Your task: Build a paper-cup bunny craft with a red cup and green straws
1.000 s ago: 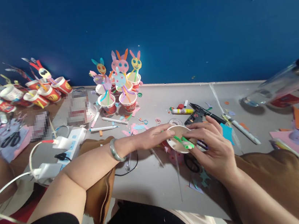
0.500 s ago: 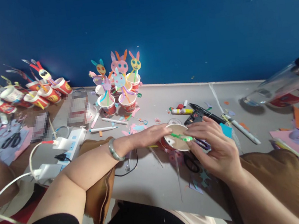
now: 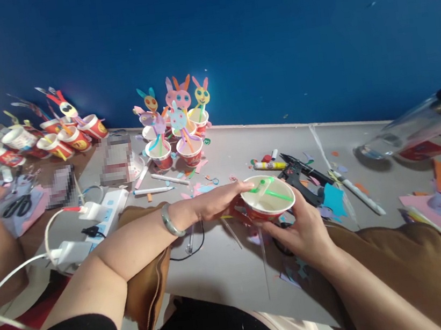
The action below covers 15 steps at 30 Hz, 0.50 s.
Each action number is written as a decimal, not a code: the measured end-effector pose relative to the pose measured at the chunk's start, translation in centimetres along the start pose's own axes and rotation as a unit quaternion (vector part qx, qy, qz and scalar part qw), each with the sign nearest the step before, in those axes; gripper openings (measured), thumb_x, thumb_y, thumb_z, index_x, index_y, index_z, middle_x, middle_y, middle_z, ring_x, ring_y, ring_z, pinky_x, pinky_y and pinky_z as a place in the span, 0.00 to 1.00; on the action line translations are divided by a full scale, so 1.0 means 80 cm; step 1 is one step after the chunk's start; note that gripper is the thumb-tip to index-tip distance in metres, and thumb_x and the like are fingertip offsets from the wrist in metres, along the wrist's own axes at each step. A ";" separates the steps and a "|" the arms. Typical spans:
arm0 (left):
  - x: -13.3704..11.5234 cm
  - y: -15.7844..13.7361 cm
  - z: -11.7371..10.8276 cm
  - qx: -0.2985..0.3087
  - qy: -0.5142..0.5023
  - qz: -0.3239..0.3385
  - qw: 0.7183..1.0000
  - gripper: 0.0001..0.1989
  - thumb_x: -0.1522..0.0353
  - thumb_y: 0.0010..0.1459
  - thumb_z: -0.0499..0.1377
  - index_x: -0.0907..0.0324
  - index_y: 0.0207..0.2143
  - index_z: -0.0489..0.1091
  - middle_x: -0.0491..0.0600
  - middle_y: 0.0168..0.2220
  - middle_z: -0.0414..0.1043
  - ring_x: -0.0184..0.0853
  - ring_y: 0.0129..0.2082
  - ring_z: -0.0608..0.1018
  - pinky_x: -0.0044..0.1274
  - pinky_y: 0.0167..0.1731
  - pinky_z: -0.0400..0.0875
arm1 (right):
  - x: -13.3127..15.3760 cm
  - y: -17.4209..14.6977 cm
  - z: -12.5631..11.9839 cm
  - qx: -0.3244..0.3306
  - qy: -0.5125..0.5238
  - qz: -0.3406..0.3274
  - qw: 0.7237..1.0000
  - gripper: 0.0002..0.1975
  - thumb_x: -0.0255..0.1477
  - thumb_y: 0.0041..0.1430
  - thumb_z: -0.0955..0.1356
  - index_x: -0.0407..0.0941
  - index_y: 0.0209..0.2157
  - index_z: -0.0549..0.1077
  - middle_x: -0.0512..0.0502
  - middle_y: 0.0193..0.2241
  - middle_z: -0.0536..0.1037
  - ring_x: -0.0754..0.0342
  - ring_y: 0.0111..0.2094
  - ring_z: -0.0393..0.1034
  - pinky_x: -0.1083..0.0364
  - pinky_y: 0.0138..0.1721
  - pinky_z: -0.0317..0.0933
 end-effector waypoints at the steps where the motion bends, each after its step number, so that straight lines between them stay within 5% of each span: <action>1: -0.001 0.000 -0.002 -0.010 0.003 0.001 1.000 0.21 0.55 0.56 0.61 0.59 0.47 0.74 0.53 0.36 0.80 0.36 0.34 0.79 0.28 0.37 0.74 | -0.001 0.000 0.000 -0.001 0.003 0.003 1.000 0.34 0.41 0.59 0.72 0.46 0.63 0.62 0.35 0.52 0.77 0.40 0.51 0.75 0.44 0.48 0.72; 5: -0.008 -0.002 -0.006 -0.027 0.043 0.027 0.998 0.23 0.53 0.59 0.59 0.60 0.47 0.74 0.54 0.38 0.79 0.36 0.35 0.79 0.29 0.38 0.74 | -0.005 0.001 -0.001 -0.008 0.008 0.017 1.000 0.31 0.36 0.58 0.72 0.46 0.61 0.64 0.37 0.51 0.78 0.42 0.49 0.76 0.46 0.48 0.72; 9: -0.034 -0.012 -0.023 -0.117 0.108 0.127 0.979 0.21 0.55 0.64 0.52 0.58 0.52 0.71 0.55 0.50 0.76 0.39 0.49 0.78 0.29 0.44 0.73 | -0.009 0.001 -0.003 -0.012 -0.007 0.029 0.999 0.32 0.35 0.57 0.72 0.46 0.61 0.64 0.37 0.52 0.78 0.42 0.50 0.76 0.46 0.49 0.72; 12: -0.066 -0.035 -0.022 -0.159 0.216 0.269 0.925 0.20 0.63 0.62 0.52 0.58 0.54 0.69 0.55 0.57 0.72 0.41 0.58 0.72 0.32 0.55 0.69 | -0.007 0.002 -0.004 -0.015 -0.008 0.025 1.000 0.31 0.35 0.57 0.72 0.46 0.61 0.64 0.37 0.52 0.78 0.41 0.50 0.76 0.45 0.49 0.72; 15: -0.085 -0.062 0.002 -0.144 0.356 0.389 0.838 0.24 0.66 0.56 0.59 0.58 0.56 0.68 0.55 0.58 0.71 0.42 0.58 0.72 0.34 0.60 0.64 | -0.002 0.003 -0.002 -0.006 0.006 0.008 1.000 0.32 0.35 0.58 0.71 0.47 0.62 0.63 0.37 0.52 0.77 0.42 0.50 0.76 0.45 0.48 0.72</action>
Point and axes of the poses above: each hand's wrist, its own y-axis towards the middle knuckle, its own z-axis out of the palm, x = y × z, the point moved 8 cm from there along y, towards the middle knuckle
